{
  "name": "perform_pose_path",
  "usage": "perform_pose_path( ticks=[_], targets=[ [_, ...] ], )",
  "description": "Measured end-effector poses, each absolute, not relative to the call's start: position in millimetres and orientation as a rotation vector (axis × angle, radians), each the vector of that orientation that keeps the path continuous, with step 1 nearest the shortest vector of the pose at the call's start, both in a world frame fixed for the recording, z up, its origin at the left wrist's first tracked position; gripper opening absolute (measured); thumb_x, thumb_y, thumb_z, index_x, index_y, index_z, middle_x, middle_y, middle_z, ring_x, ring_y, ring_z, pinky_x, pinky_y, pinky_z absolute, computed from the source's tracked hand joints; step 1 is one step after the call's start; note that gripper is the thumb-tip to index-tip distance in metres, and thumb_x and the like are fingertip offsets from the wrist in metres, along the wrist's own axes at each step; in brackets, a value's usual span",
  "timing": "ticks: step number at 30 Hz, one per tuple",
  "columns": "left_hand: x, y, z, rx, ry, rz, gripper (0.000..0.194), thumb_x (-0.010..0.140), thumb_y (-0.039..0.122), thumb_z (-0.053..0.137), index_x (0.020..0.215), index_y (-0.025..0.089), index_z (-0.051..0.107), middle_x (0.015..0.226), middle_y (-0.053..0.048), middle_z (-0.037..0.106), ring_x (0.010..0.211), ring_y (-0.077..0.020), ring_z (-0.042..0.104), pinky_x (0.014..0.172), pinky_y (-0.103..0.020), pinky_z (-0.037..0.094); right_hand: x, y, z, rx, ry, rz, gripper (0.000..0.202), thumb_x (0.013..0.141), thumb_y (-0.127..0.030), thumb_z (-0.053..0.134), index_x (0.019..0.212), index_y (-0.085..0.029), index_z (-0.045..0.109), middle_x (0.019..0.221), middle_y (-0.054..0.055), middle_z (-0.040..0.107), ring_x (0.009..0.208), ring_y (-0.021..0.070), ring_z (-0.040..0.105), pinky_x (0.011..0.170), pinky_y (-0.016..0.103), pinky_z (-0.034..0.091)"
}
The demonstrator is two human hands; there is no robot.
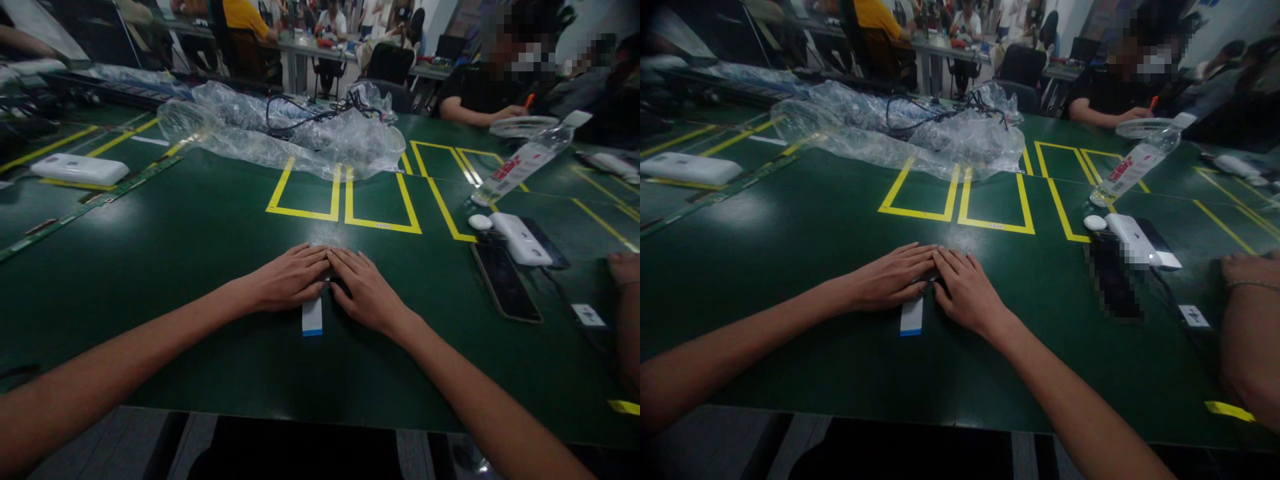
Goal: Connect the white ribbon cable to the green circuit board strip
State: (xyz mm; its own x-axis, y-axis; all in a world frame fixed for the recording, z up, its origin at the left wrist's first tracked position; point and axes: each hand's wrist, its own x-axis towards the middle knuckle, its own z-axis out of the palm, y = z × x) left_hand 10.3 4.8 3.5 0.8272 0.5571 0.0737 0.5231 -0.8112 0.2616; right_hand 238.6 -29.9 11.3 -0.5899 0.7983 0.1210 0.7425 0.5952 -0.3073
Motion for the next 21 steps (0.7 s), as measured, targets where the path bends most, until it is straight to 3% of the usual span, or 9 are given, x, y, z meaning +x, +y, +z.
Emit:
perform_pose_path(
  ticks=[4, 6, 9, 12, 15, 18, 21],
  targets=[
    [-32, 41, 5, 2.63, 1.138, 0.462, 0.053, 0.109, 0.039, 0.032, 0.148, 0.011, 0.051, 0.16, -0.014, 0.044, 0.146, -0.0257, 0.045, 0.121, -0.045, 0.037, 238, -31, 14, -1.29, -2.667, 0.31, 0.06, 0.104, -0.032, 0.044, 0.157, -0.005, 0.042, 0.164, 0.019, 0.04, 0.154, 0.0317, 0.035, 0.127, 0.054, 0.025],
    [-77, 69, 6, 2.561, 1.514, 0.592, 0.06, 0.106, 0.047, 0.033, 0.144, 0.007, 0.055, 0.155, -0.015, 0.049, 0.145, -0.029, 0.046, 0.121, -0.049, 0.037, 240, -31, 15, -1.3, -2.682, 0.317, 0.058, 0.105, -0.034, 0.044, 0.156, -0.006, 0.043, 0.165, 0.019, 0.038, 0.155, 0.0319, 0.033, 0.127, 0.055, 0.025],
    [-159, 104, 3, 2.439, 1.892, 0.688, 0.079, 0.099, 0.06, 0.033, 0.14, -0.003, 0.057, 0.155, -0.021, 0.048, 0.152, -0.0395, 0.029, 0.122, -0.06, 0.027, 242, -32, 15, -1.332, -2.654, 0.321, 0.058, 0.104, -0.035, 0.047, 0.156, -0.009, 0.044, 0.166, 0.02, 0.037, 0.155, 0.0329, 0.031, 0.127, 0.054, 0.026],
    [-233, 125, -10, 2.23, 2.182, 0.739, 0.085, 0.092, 0.073, 0.023, 0.116, 0.01, 0.074, 0.146, -0.015, 0.059, 0.156, -0.0415, 0.011, 0.115, -0.065, 0.021, 242, -34, 13, -1.34, -2.619, 0.312, 0.057, 0.104, -0.034, 0.049, 0.156, -0.01, 0.046, 0.165, 0.021, 0.039, 0.154, 0.0345, 0.033, 0.126, 0.055, 0.028],
    [-273, 136, -27, 2.035, 2.332, 0.606, 0.083, 0.087, 0.076, 0.025, 0.106, 0.016, 0.077, 0.138, -0.014, 0.065, 0.154, -0.0434, 0.021, 0.113, -0.068, 0.026, 242, -35, 13, -1.334, -2.591, 0.29, 0.057, 0.103, -0.032, 0.05, 0.156, -0.01, 0.046, 0.163, 0.022, 0.042, 0.152, 0.0355, 0.037, 0.125, 0.056, 0.031],
    [-273, 134, -31, 1.96, 2.389, 0.633, 0.082, 0.083, 0.077, 0.034, 0.112, 0.012, 0.075, 0.131, -0.018, 0.068, 0.143, -0.0473, 0.042, 0.106, -0.068, 0.039, 241, -36, 16, -1.344, -2.582, 0.263, 0.056, 0.103, -0.03, 0.05, 0.154, -0.008, 0.047, 0.158, 0.022, 0.048, 0.148, 0.0353, 0.044, 0.123, 0.056, 0.036],
    [-244, 125, -18, 1.996, 2.347, 0.658, 0.077, 0.083, 0.074, 0.04, 0.118, 0.015, 0.074, 0.124, -0.017, 0.072, 0.135, -0.0437, 0.053, 0.103, -0.061, 0.045, 240, -36, 18, -1.345, -2.604, 0.251, 0.053, 0.104, -0.03, 0.049, 0.151, -0.007, 0.051, 0.157, 0.021, 0.051, 0.147, 0.0345, 0.045, 0.123, 0.055, 0.037]
  ],
)
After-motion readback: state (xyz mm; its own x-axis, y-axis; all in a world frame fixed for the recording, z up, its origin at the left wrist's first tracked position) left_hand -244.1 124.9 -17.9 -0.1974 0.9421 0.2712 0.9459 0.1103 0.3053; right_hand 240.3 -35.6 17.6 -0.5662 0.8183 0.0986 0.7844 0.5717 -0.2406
